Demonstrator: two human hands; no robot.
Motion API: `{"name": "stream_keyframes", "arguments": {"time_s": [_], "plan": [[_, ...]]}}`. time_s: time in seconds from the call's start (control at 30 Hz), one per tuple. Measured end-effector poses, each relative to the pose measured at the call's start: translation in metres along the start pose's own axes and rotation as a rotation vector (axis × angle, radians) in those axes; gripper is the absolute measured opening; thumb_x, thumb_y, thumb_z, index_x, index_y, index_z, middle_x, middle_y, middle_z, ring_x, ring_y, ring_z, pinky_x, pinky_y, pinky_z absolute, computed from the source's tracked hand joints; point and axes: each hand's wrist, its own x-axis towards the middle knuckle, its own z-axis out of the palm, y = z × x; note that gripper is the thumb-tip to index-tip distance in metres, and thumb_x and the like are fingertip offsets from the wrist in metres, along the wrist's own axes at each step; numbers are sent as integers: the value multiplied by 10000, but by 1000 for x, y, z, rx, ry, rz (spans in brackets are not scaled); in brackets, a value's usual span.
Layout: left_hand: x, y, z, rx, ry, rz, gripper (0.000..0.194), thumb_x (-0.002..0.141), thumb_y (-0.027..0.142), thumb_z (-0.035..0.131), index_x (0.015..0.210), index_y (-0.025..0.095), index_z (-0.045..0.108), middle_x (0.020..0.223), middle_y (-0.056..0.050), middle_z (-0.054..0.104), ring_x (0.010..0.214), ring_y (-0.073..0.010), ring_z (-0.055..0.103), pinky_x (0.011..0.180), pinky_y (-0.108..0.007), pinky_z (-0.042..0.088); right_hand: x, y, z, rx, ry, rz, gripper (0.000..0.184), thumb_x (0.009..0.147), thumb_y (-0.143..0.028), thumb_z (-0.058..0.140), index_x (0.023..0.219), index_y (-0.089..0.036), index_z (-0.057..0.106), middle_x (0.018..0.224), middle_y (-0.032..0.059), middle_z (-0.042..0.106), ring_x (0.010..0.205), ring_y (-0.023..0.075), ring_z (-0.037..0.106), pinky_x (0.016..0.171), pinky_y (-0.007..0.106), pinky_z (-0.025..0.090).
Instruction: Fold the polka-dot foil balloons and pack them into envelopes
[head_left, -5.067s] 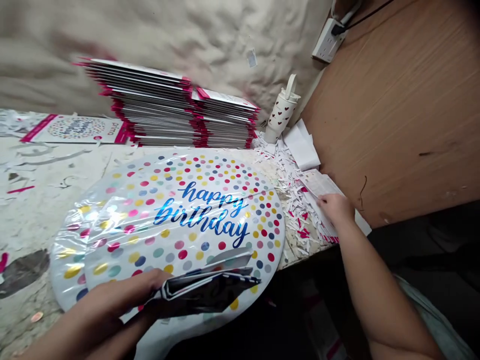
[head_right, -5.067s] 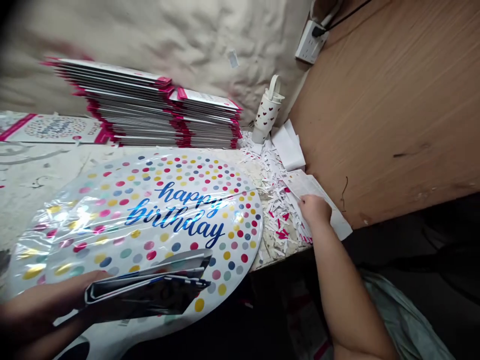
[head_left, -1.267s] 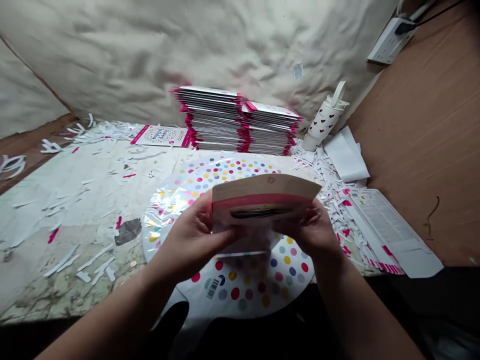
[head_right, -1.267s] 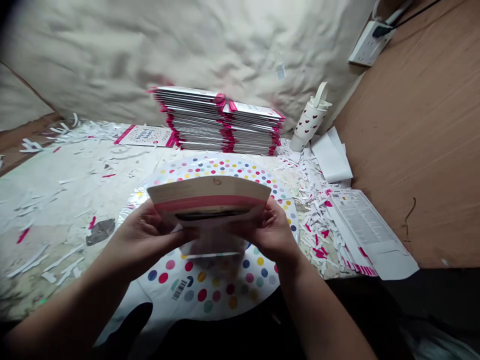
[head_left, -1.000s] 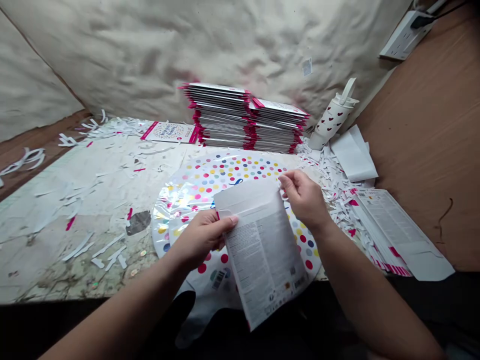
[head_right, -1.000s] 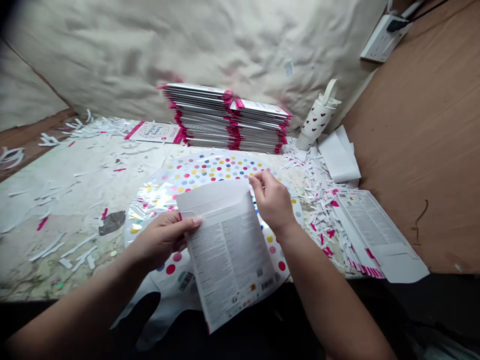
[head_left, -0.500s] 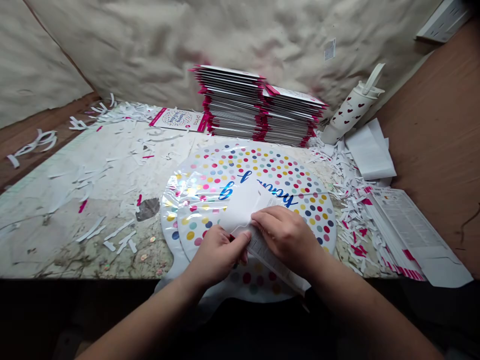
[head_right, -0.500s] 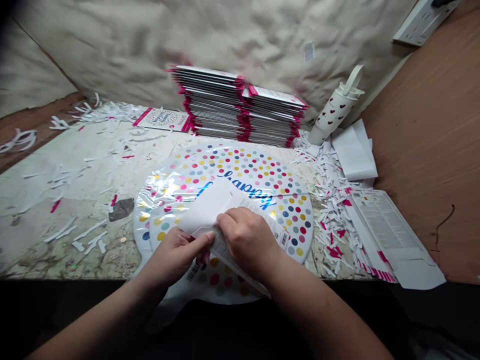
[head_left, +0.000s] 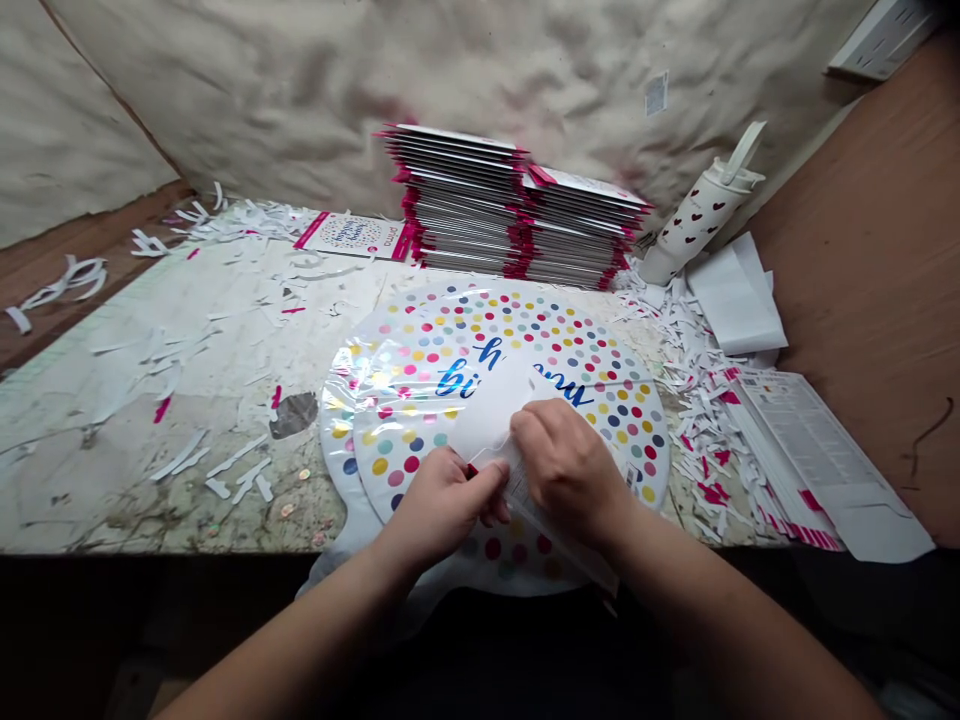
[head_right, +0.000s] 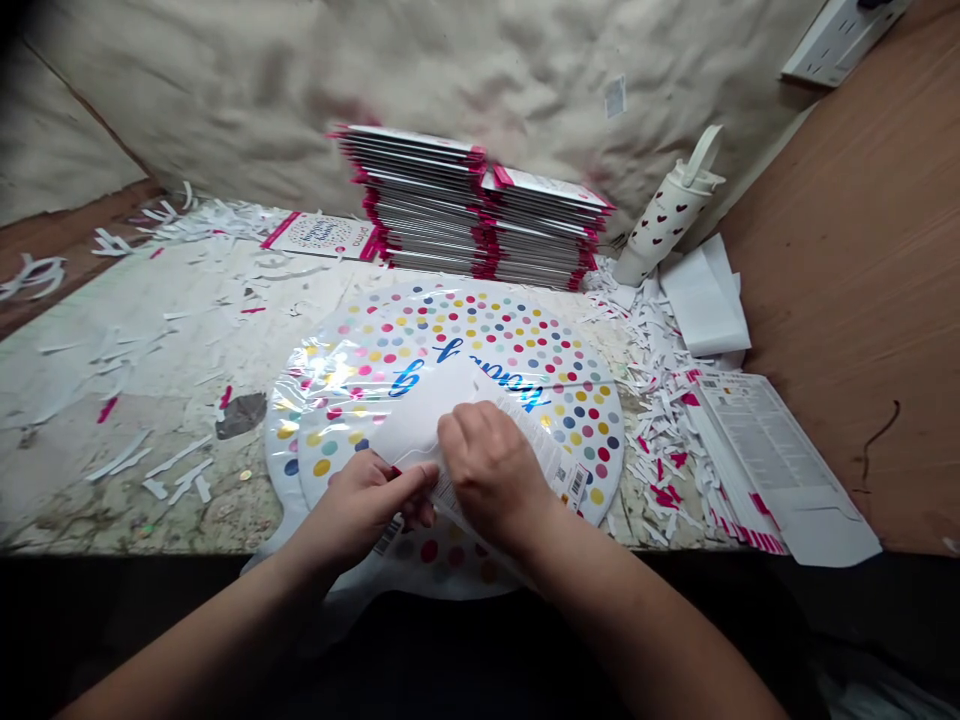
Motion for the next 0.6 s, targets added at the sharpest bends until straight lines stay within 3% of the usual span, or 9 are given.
{"name": "stream_keyframes", "arguments": {"time_s": [0.17,0.27,0.37,0.43,0.5,0.6], "plan": [[4,-7,-7,-89,49,-40,413,767,372,562,456,111,638,455,-62,616,417,-106,504,475,-211,403,-7,40,-15,-208,78,323,196,863,-114,385,847,-153,575,776,109,593,735,234,541,672,367,456],[5,-9,-3,-147,55,-43,383,763,352,574,480,104,646,472,-67,628,424,-109,521,475,-212,418,-8,33,-25,-100,83,270,217,870,-195,438,1051,-170,556,982,119,619,912,256,567,805,403,466],[1,-7,4,-221,44,0,376,804,359,539,567,96,665,555,-81,662,503,-133,579,543,-234,473,-9,2,-26,13,-97,107,488,824,-293,518,1277,-136,431,1220,152,532,1107,302,486,905,454,443],[-4,-5,3,-176,-13,98,312,821,362,537,718,104,680,667,-83,688,606,-160,621,604,-259,504,-11,-13,-24,23,-170,40,508,813,-221,490,1302,-99,423,1214,174,532,1091,313,494,880,468,461],[-9,-3,-7,-5,18,271,246,810,331,578,959,147,644,851,-78,690,737,-182,636,659,-283,520,-14,-14,-20,40,-79,39,471,804,-104,422,1272,-92,474,1123,179,576,1026,291,534,832,448,488],[-9,-4,-33,341,404,704,579,733,233,680,1259,242,438,1233,-101,538,1070,-250,544,846,-370,489,-18,3,-13,223,114,-1,426,814,-68,414,1193,-191,568,1019,112,623,998,239,566,862,425,483]]}}
